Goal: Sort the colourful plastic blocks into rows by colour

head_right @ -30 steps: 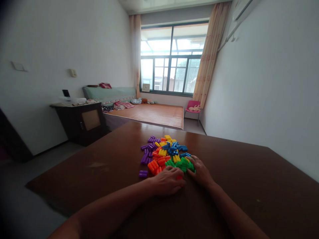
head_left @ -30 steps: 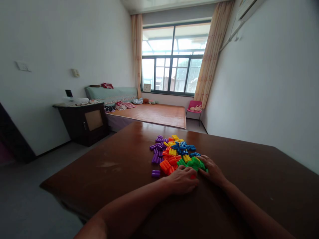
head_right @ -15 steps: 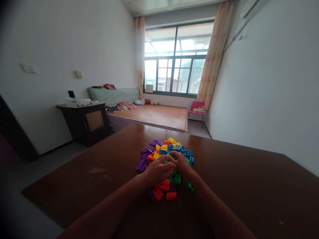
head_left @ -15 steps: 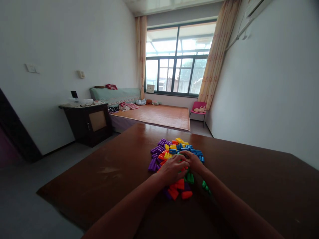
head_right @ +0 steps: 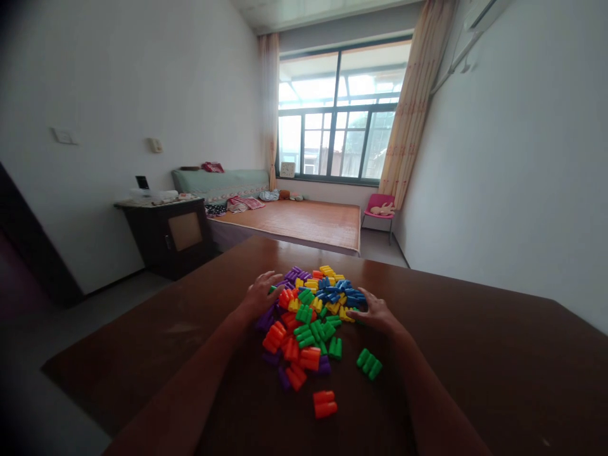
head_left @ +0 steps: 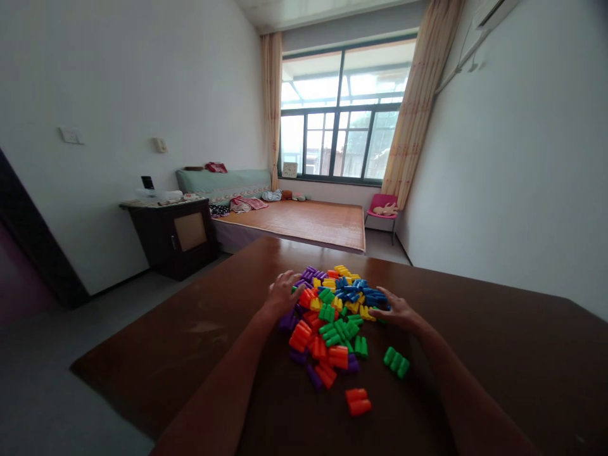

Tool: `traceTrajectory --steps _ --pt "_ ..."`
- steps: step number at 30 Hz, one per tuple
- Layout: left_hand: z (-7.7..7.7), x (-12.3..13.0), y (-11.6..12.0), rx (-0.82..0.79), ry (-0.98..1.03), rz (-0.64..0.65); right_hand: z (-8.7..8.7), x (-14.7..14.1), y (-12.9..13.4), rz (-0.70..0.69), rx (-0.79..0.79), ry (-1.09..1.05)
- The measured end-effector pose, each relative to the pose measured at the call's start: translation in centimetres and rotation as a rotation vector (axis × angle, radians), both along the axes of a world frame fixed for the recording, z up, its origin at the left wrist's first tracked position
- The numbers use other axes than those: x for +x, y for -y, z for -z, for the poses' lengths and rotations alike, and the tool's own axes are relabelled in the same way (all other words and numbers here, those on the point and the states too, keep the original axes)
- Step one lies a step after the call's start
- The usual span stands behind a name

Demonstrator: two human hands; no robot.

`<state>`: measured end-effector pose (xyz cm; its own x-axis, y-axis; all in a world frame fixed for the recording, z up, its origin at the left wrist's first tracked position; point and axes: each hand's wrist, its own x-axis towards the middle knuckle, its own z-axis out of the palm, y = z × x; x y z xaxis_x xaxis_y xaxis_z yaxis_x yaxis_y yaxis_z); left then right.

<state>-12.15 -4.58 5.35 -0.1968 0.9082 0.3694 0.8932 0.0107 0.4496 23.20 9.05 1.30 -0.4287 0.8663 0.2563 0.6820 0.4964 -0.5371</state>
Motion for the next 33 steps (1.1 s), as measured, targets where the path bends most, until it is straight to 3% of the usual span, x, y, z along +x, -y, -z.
traceTrajectory --steps 2,5,11,18,22,24,26,30,33 --pt "1.0 -0.9 -0.5 -0.119 0.067 -0.072 0.7 0.1 0.0 -0.006 -0.002 0.044" --pt "2.4 -1.1 -1.0 -0.208 0.107 -0.045 1.4 -1.7 0.8 -0.035 0.066 0.052" --pt "3.0 -0.4 -1.3 -0.128 0.164 0.039 1.5 -6.7 2.9 -0.189 0.108 -0.110" --pt "2.9 -1.6 -1.9 0.034 0.303 0.094 -0.9 -11.4 7.7 -0.417 0.043 -0.307" --pt "3.3 -1.9 -1.9 0.089 0.375 0.098 -3.4 -11.6 8.7 -0.502 -0.053 -0.422" --pt "3.5 -1.9 -1.9 0.110 0.407 0.115 -4.2 -10.0 7.4 -0.423 -0.080 -0.487" --pt "3.5 -1.7 -1.8 0.120 0.427 0.129 -4.0 -7.4 5.1 -0.256 -0.052 -0.531" --pt "3.0 -0.2 -1.7 0.172 0.392 0.166 -0.8 -1.7 0.5 0.158 0.004 -0.503" --pt "2.2 2.2 -1.8 0.185 0.355 0.230 1.7 0.8 -1.1 0.297 -0.049 -0.486"
